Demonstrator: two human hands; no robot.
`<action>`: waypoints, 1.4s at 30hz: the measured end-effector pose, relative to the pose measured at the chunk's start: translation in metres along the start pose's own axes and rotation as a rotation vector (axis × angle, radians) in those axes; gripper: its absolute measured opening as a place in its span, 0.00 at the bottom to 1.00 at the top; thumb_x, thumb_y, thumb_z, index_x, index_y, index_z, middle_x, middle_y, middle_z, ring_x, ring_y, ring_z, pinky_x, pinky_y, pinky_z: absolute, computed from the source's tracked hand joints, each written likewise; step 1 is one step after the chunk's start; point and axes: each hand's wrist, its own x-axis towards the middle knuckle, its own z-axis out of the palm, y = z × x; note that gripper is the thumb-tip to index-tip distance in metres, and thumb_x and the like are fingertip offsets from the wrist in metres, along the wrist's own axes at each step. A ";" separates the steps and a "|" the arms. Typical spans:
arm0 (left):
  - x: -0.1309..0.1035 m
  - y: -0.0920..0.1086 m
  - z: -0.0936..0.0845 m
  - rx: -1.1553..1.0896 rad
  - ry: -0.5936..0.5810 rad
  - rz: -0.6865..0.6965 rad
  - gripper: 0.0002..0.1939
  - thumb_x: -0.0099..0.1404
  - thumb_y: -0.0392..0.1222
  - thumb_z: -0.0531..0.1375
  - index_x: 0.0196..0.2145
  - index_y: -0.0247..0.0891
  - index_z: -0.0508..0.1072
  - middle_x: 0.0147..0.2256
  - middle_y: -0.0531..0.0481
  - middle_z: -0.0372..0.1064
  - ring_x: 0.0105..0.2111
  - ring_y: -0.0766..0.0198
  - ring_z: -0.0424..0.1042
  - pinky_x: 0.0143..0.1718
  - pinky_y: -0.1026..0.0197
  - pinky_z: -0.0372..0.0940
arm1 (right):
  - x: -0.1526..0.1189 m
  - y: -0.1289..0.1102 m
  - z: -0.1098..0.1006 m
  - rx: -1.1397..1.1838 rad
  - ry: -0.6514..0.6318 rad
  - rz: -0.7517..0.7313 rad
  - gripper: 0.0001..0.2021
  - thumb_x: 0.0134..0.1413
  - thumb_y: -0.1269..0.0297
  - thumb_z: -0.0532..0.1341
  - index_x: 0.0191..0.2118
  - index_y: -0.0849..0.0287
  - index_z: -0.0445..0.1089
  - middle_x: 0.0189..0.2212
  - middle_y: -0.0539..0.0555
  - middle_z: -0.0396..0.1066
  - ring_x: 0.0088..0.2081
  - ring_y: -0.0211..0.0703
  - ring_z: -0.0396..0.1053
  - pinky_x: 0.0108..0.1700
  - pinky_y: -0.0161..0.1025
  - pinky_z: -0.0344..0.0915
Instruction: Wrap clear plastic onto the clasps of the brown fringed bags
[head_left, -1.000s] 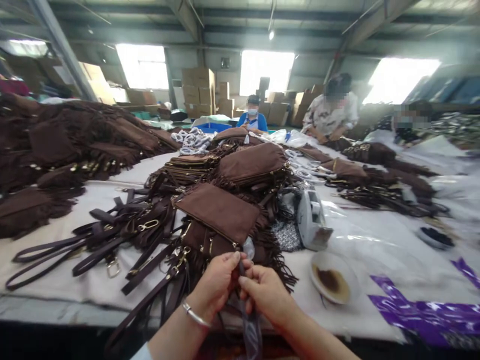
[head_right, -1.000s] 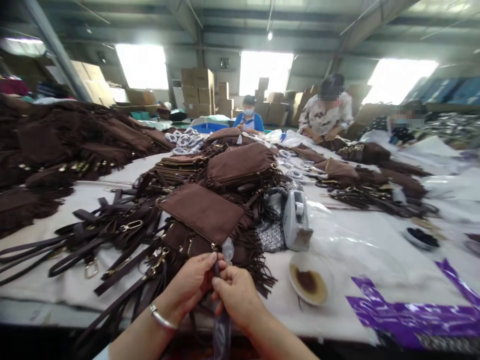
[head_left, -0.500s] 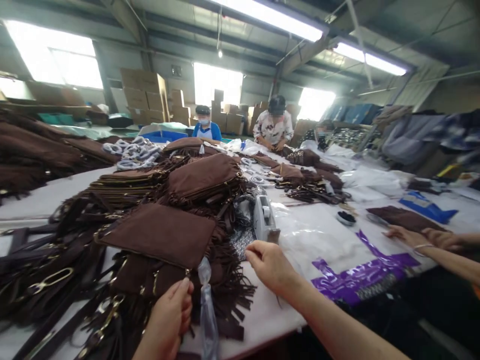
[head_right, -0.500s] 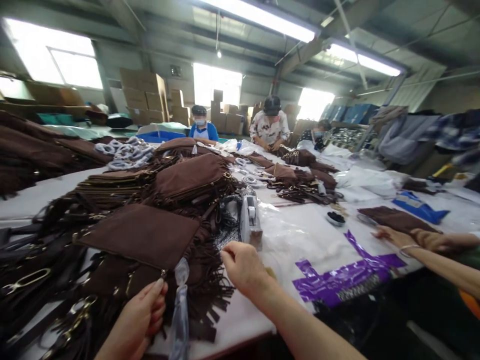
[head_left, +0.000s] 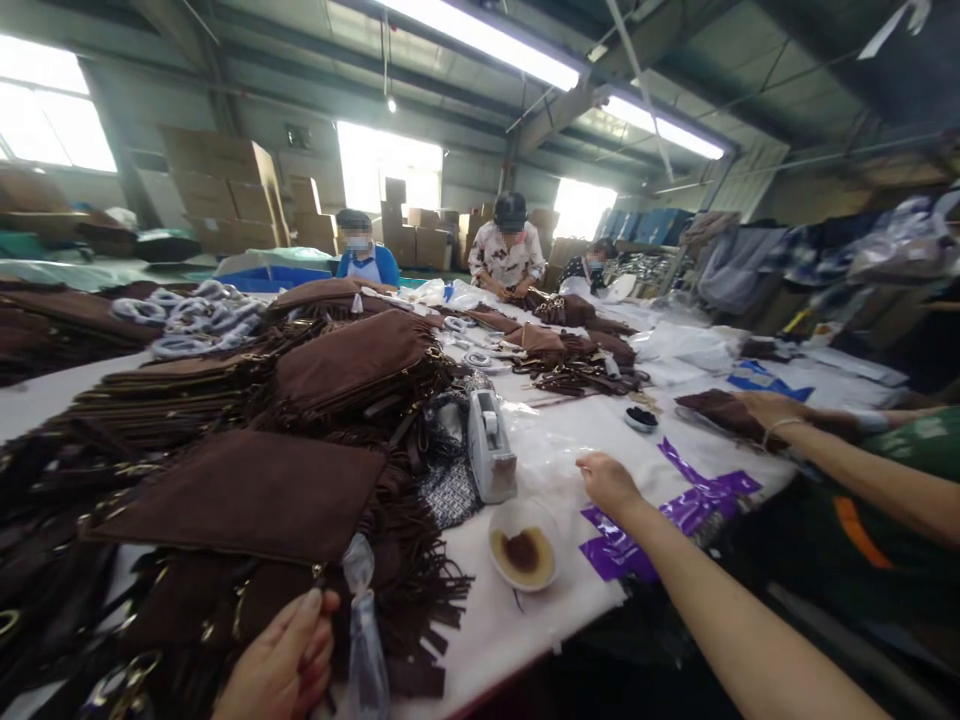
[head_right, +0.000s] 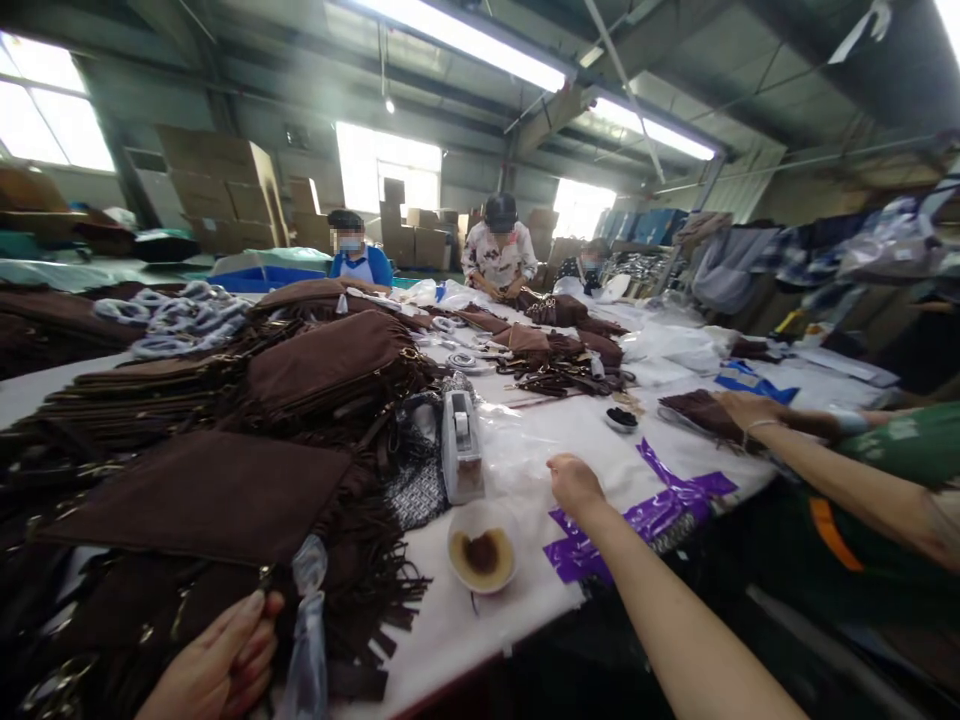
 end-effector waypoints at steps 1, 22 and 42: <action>0.000 -0.001 -0.001 -0.003 -0.004 0.004 0.28 0.40 0.56 0.73 0.33 0.34 0.72 0.18 0.62 0.50 0.15 0.79 0.47 0.15 0.74 0.43 | 0.004 0.001 0.004 -0.024 -0.021 0.003 0.13 0.52 0.70 0.59 0.42 0.63 0.77 0.46 0.63 0.75 0.47 0.48 0.71 0.47 0.36 0.61; -0.017 0.011 0.004 0.020 -0.101 -0.020 0.31 0.39 0.59 0.73 0.33 0.34 0.71 0.19 0.62 0.51 0.16 0.80 0.45 0.15 0.74 0.40 | -0.061 -0.065 -0.045 0.421 -0.001 -0.190 0.16 0.58 0.56 0.56 0.28 0.60 0.74 0.30 0.54 0.74 0.33 0.42 0.70 0.38 0.35 0.64; -0.035 0.012 -0.005 0.086 -0.262 0.123 0.22 0.54 0.57 0.65 0.36 0.35 0.69 0.21 0.59 0.60 0.16 0.75 0.52 0.16 0.70 0.45 | -0.141 -0.287 0.010 1.003 -0.550 -0.230 0.15 0.46 0.54 0.63 0.27 0.62 0.76 0.23 0.53 0.74 0.26 0.42 0.67 0.28 0.35 0.62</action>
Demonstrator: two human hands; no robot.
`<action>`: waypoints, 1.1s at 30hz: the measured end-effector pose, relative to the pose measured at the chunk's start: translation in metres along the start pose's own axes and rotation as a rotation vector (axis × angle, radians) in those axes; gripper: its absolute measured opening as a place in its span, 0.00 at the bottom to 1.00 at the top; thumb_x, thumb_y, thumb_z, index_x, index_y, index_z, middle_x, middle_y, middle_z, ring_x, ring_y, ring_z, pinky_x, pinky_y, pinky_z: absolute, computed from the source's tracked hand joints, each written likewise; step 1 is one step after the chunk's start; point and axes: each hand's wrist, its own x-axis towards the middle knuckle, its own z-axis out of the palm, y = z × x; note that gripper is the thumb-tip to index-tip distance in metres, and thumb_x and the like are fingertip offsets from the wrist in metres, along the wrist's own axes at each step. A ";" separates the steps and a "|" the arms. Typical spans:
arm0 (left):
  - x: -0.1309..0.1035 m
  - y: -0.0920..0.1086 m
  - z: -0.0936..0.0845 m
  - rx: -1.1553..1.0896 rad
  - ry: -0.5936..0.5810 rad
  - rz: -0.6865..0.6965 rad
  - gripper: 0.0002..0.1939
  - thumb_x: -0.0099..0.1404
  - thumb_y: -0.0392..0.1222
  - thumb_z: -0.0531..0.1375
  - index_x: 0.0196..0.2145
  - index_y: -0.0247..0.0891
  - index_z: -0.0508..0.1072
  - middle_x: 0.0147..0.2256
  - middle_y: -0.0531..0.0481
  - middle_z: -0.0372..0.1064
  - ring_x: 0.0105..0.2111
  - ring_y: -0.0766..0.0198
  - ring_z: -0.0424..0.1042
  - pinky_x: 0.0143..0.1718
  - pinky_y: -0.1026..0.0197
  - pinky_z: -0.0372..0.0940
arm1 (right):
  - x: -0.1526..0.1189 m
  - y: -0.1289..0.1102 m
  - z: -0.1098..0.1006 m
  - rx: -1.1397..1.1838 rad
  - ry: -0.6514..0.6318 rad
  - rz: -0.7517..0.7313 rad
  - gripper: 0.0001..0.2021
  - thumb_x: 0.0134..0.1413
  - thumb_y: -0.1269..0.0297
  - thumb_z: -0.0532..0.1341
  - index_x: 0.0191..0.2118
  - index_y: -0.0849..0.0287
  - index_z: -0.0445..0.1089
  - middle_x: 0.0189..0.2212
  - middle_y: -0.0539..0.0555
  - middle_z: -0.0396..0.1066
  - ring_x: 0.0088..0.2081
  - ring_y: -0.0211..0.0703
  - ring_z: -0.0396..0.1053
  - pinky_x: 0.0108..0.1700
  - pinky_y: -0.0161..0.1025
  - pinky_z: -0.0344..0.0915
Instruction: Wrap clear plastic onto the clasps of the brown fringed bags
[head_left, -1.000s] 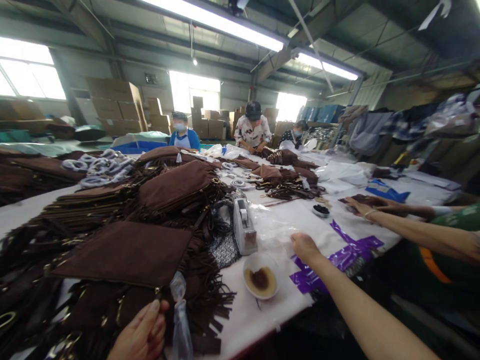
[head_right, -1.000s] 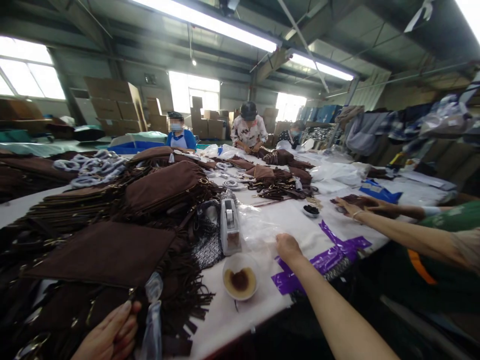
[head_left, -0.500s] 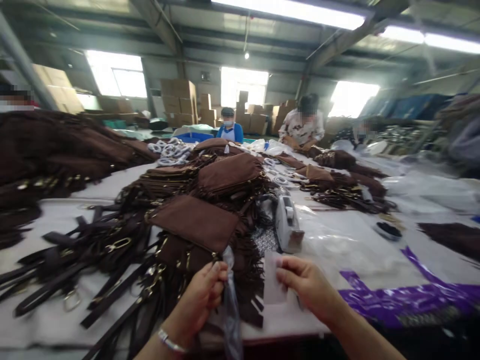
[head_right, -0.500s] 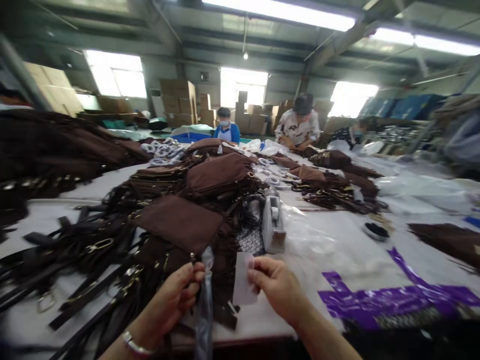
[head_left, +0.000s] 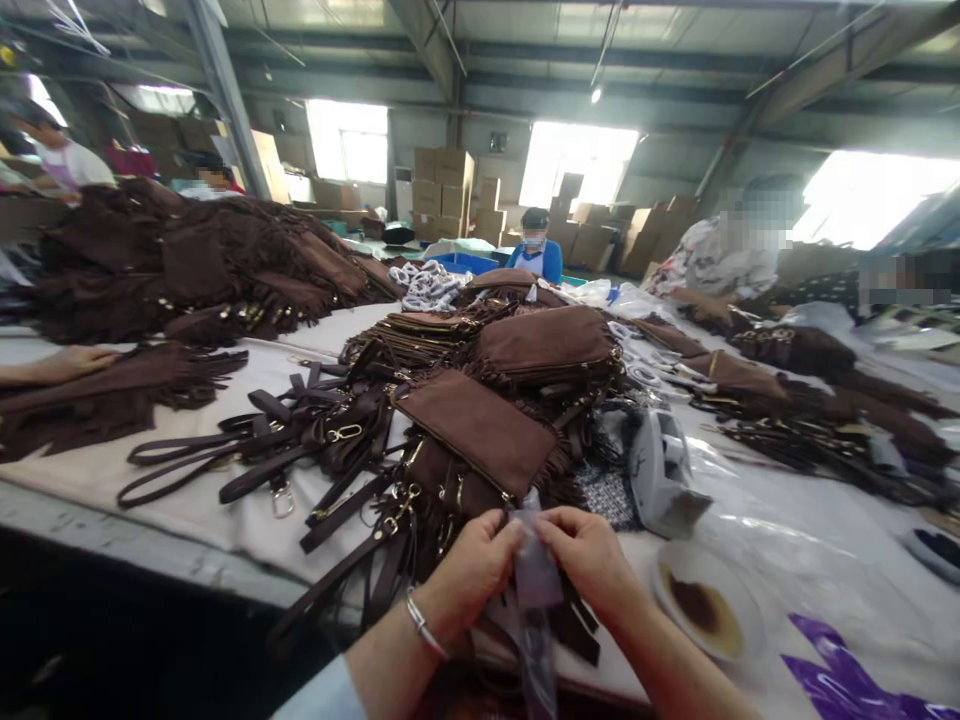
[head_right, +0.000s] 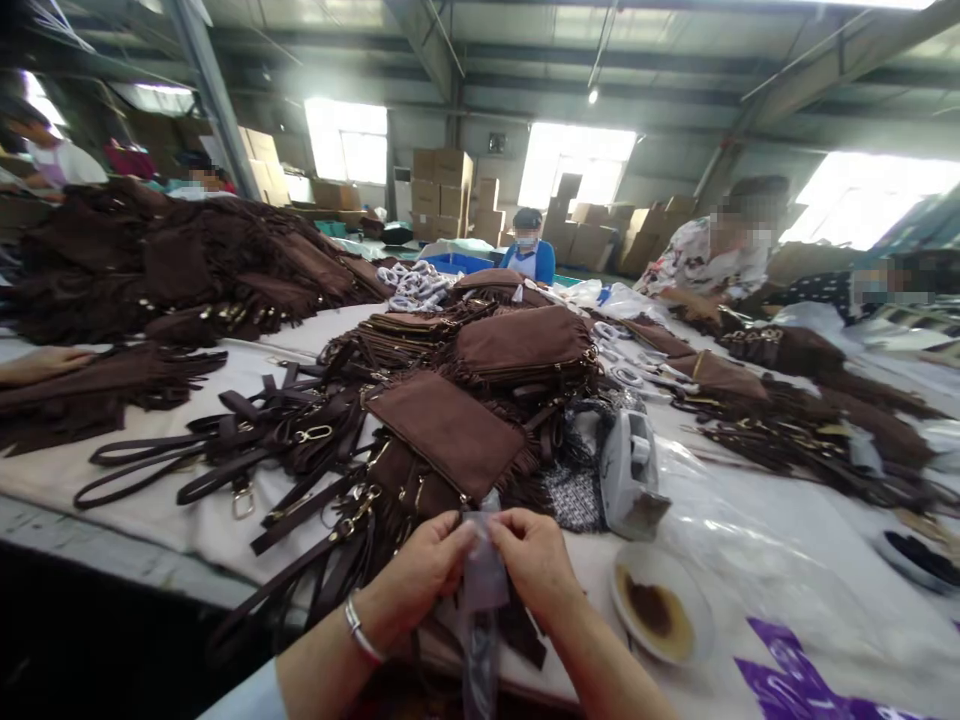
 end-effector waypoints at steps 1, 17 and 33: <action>-0.001 0.001 -0.002 0.003 -0.011 -0.007 0.22 0.56 0.59 0.62 0.34 0.35 0.69 0.21 0.58 0.61 0.17 0.75 0.54 0.17 0.70 0.47 | -0.002 0.000 -0.002 -0.022 0.029 0.007 0.14 0.46 0.54 0.63 0.27 0.61 0.76 0.23 0.53 0.74 0.26 0.42 0.67 0.28 0.35 0.62; -0.004 0.034 -0.005 0.220 -0.072 -0.088 0.21 0.53 0.57 0.66 0.25 0.34 0.68 0.20 0.58 0.56 0.18 0.75 0.48 0.20 0.65 0.38 | -0.048 0.012 0.002 -0.142 0.009 0.054 0.11 0.46 0.56 0.63 0.26 0.59 0.75 0.21 0.49 0.71 0.26 0.40 0.65 0.28 0.34 0.59; -0.008 0.034 0.001 0.291 0.019 -0.050 0.22 0.51 0.57 0.66 0.23 0.34 0.69 0.20 0.56 0.59 0.19 0.73 0.51 0.20 0.65 0.41 | -0.050 0.015 0.001 -0.081 0.040 0.103 0.11 0.45 0.55 0.63 0.27 0.57 0.75 0.19 0.49 0.70 0.21 0.39 0.62 0.24 0.33 0.57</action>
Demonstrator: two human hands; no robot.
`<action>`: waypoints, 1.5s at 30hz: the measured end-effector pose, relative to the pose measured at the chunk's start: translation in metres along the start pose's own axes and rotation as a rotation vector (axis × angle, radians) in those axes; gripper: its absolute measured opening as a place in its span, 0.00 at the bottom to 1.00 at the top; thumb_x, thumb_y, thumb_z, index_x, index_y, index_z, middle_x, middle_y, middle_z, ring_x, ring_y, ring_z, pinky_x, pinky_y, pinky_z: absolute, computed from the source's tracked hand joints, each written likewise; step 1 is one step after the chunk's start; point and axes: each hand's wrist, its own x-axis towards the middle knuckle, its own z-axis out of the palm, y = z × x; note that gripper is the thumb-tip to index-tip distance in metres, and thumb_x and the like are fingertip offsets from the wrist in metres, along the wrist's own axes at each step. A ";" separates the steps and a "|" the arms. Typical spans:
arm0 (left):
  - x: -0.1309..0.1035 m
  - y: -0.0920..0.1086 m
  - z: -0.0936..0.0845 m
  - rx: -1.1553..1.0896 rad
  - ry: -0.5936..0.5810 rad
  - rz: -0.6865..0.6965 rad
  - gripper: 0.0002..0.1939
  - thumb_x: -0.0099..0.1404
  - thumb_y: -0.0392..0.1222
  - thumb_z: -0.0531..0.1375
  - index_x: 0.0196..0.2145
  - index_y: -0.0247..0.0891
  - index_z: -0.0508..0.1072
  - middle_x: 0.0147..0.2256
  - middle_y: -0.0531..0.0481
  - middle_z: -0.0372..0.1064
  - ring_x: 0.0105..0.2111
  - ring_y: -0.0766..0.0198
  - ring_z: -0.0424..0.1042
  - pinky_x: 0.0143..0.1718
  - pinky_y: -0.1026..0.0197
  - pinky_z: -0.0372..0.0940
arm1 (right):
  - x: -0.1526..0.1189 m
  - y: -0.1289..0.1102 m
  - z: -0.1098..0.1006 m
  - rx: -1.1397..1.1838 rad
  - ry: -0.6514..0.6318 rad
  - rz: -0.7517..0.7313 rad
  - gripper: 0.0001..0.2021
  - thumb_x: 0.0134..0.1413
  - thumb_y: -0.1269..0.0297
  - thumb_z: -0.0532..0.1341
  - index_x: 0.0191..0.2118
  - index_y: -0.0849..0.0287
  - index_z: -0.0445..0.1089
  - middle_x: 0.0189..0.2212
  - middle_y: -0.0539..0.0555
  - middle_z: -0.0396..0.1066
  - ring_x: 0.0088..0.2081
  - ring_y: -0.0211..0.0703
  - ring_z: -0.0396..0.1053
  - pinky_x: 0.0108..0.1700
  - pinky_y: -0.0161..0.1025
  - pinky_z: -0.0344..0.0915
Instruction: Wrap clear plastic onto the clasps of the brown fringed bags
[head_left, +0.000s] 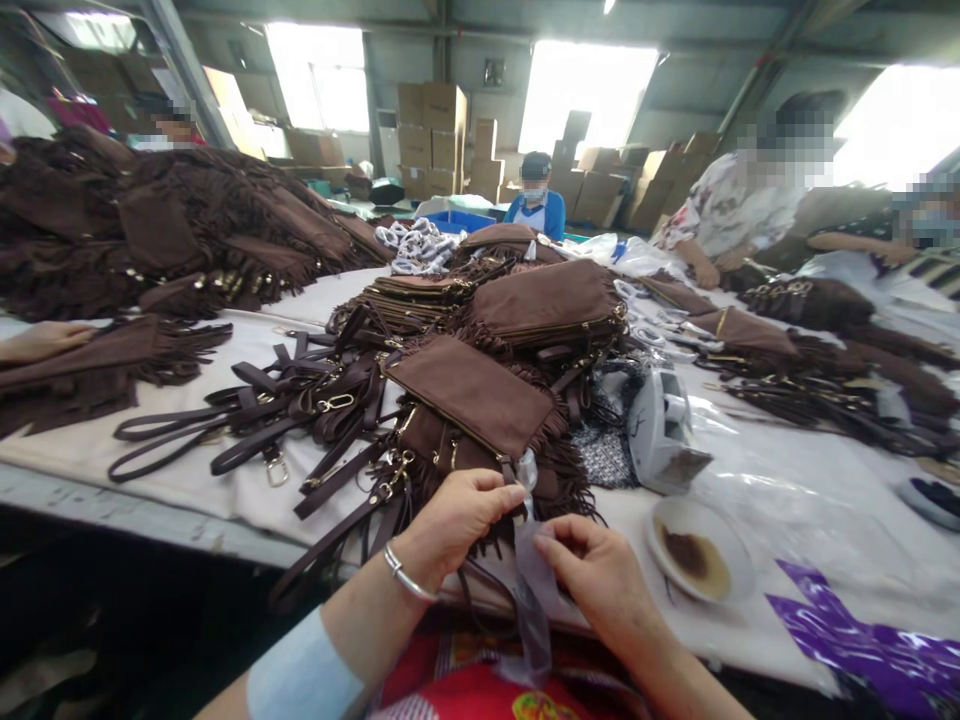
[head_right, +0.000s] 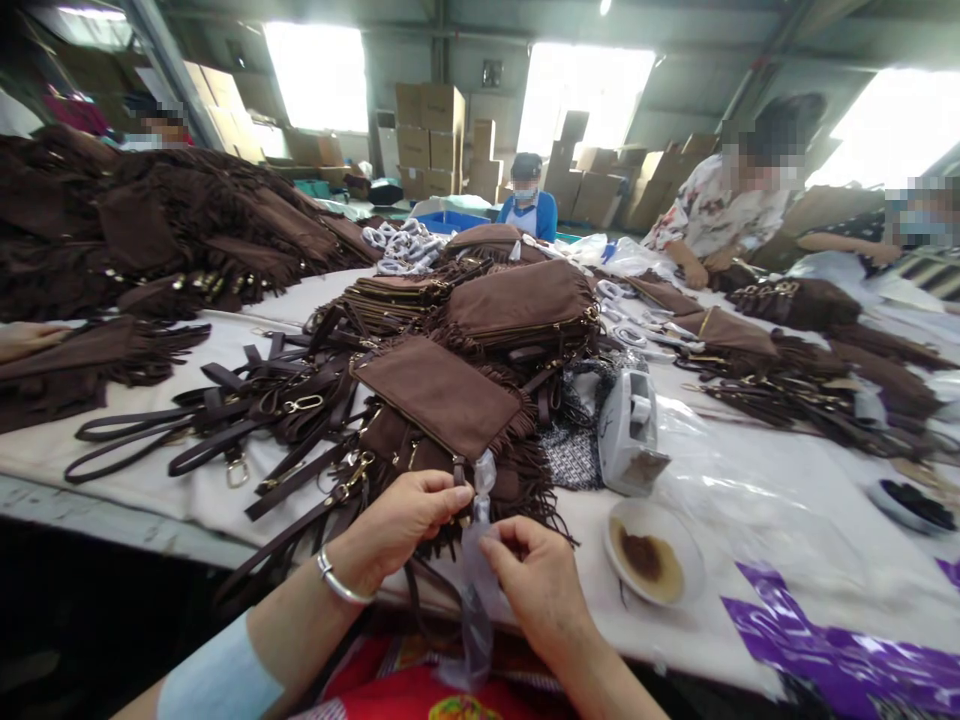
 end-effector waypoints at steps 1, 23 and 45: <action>0.001 0.000 0.001 -0.008 0.004 0.000 0.22 0.51 0.57 0.67 0.23 0.34 0.68 0.20 0.56 0.59 0.19 0.73 0.51 0.20 0.65 0.41 | -0.001 -0.001 0.000 -0.014 0.006 -0.018 0.11 0.45 0.55 0.63 0.27 0.57 0.76 0.20 0.49 0.71 0.23 0.40 0.64 0.25 0.33 0.58; -0.003 -0.011 0.003 -0.084 -0.007 -0.044 0.21 0.54 0.56 0.65 0.31 0.33 0.73 0.26 0.51 0.68 0.26 0.67 0.66 0.28 0.65 0.59 | 0.015 -0.002 0.010 0.331 -0.094 0.113 0.18 0.43 0.49 0.66 0.29 0.61 0.73 0.13 0.46 0.64 0.16 0.34 0.59 0.20 0.32 0.57; 0.008 -0.020 0.002 -0.006 0.332 0.117 0.19 0.58 0.55 0.59 0.25 0.35 0.68 0.18 0.54 0.62 0.17 0.70 0.59 0.17 0.67 0.55 | 0.040 -0.028 0.032 0.370 -0.130 0.187 0.17 0.43 0.49 0.63 0.26 0.60 0.65 0.09 0.44 0.61 0.11 0.30 0.54 0.13 0.27 0.47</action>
